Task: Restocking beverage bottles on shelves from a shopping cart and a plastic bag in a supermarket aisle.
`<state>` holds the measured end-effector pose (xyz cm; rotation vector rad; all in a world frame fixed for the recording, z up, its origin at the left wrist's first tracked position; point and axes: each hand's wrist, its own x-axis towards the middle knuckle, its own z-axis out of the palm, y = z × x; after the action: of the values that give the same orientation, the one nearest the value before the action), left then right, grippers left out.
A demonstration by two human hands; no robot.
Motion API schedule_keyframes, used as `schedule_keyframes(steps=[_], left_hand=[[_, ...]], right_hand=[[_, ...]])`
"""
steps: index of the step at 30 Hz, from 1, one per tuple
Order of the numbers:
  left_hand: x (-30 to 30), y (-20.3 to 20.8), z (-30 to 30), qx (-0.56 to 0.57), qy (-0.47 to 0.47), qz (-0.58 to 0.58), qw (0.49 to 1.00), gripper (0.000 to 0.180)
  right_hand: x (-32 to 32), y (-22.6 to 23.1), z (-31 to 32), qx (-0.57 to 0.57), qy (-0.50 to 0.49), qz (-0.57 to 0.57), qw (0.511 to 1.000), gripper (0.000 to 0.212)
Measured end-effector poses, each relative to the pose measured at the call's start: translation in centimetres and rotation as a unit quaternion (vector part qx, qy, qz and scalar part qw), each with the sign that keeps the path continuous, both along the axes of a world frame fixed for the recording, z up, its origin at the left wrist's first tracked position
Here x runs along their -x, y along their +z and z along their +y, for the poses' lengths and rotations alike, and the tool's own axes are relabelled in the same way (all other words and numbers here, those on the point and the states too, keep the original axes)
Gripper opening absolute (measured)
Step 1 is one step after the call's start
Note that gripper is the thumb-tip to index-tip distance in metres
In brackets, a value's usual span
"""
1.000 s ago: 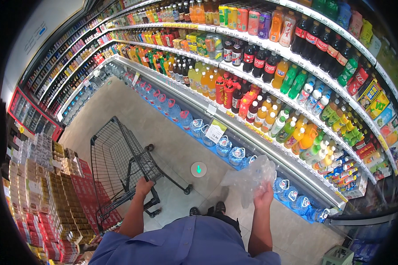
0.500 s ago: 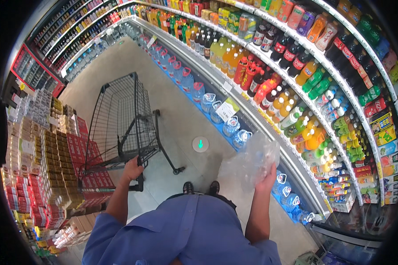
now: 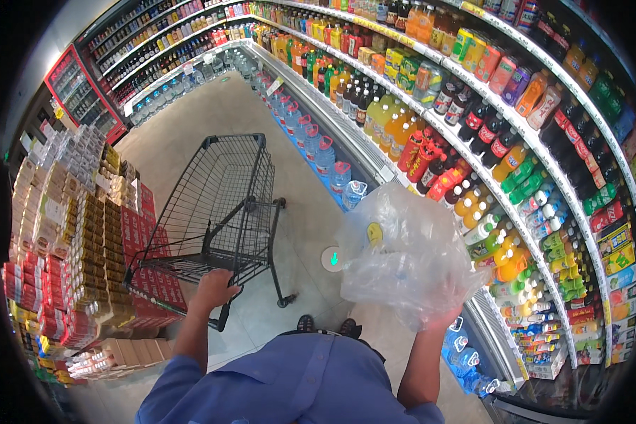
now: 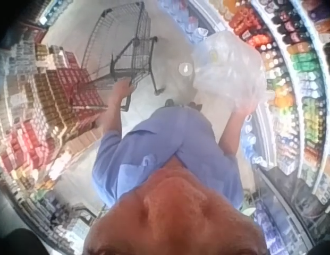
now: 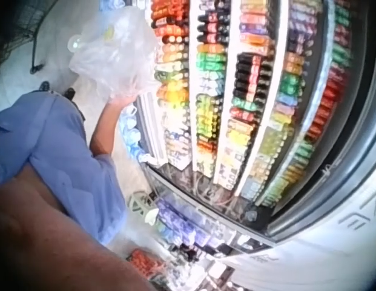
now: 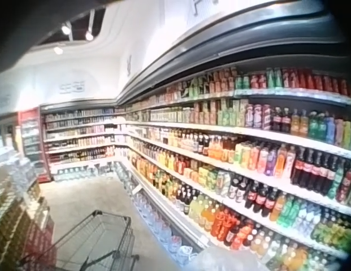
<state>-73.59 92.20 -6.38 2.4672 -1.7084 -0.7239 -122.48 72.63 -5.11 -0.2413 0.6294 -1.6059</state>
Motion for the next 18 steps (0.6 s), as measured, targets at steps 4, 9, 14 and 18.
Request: schedule_keyframes(steps=[4, 9, 14, 18], left_hand=[[6.5, 2.2, -4.5, 0.284, 0.032, 0.093, 0.954, 0.07], [14.1, -8.4, -12.7, 0.198, 0.146, 0.548, 0.799, 0.074], [17.0, -7.2, -15.1, 0.007, 0.159, 0.785, 0.598, 0.06], [15.4, -3.8, -16.1, 0.121, 0.145, 0.799, 0.57, 0.049]], right_hand=[[0.1, -1.3, 0.8, 0.132, 0.075, -0.074, 0.986, 0.047], [-3.5, -3.3, 1.8, 0.316, 0.08, 0.065, 0.943, 0.048], [-7.5, -0.2, 3.6, 0.103, 0.15, 0.046, 0.982, 0.042], [-3.7, 0.7, 3.1, 0.024, 0.158, -0.079, 0.984, 0.04]])
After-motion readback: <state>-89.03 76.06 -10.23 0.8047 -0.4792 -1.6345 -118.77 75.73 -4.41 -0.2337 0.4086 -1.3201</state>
